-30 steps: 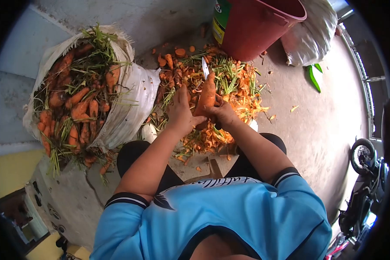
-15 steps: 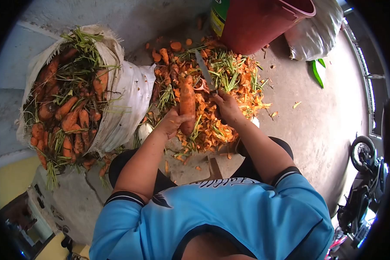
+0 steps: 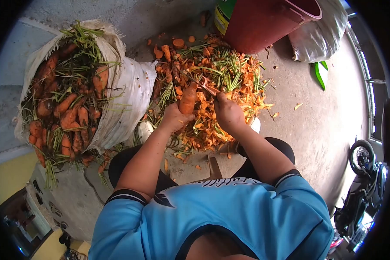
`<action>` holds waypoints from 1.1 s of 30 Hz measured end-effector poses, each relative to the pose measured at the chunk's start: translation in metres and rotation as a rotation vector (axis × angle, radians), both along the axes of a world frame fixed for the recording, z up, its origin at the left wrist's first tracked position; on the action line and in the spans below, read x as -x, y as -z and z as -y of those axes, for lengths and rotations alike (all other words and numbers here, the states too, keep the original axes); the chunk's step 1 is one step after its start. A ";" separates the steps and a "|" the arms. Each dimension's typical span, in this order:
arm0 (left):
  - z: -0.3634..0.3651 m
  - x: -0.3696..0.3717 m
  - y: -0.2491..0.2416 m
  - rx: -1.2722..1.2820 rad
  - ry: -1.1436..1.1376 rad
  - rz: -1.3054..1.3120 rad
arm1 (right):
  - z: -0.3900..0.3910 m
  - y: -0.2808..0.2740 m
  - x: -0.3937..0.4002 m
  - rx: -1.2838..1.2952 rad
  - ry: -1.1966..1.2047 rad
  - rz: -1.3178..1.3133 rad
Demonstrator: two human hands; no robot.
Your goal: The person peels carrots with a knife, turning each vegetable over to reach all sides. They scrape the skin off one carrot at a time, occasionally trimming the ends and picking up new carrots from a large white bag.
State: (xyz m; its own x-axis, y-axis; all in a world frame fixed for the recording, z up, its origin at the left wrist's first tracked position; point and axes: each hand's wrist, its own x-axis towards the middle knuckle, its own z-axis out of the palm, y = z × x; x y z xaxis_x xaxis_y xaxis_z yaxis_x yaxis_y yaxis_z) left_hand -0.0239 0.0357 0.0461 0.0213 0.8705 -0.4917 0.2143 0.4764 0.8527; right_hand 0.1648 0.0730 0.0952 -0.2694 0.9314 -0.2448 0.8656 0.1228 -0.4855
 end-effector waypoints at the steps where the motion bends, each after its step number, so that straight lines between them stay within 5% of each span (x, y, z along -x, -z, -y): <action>1: 0.001 0.000 0.002 -0.007 0.017 -0.034 | 0.000 0.003 0.000 0.020 -0.018 0.064; 7: 0.003 -0.020 -0.022 -0.070 0.079 -0.345 | -0.003 0.012 0.002 0.122 -0.059 0.168; 16: 0.013 -0.029 -0.006 -0.080 0.181 -0.436 | -0.006 0.024 0.005 0.169 -0.072 0.140; 19: 0.013 -0.029 0.006 -0.224 0.094 -0.260 | -0.008 0.032 0.002 0.169 -0.063 0.123; 28: 0.018 -0.048 0.001 -0.415 0.222 -0.488 | -0.004 0.060 -0.006 0.230 -0.048 0.085; 30: 0.015 -0.047 0.004 -0.365 0.100 -0.372 | 0.004 0.117 -0.013 0.276 -0.106 0.137; 31: 0.001 -0.049 -0.009 -0.356 0.018 -0.308 | 0.004 0.110 -0.008 0.275 -0.124 0.157; 32: -0.009 -0.038 -0.026 -0.034 0.028 -0.429 | 0.006 0.102 -0.009 0.233 -0.127 0.174; 33: -0.013 -0.023 -0.013 -0.030 -0.054 -0.142 | 0.010 0.078 -0.007 0.207 -0.131 0.189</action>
State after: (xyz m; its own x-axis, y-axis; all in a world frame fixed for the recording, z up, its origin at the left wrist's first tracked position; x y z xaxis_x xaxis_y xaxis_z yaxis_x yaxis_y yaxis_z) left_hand -0.0011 0.0487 0.0595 -0.0939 0.8826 -0.4606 0.3080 0.4657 0.8296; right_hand 0.1714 0.0633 0.0174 -0.3152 0.8169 -0.4830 0.9264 0.1544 -0.3434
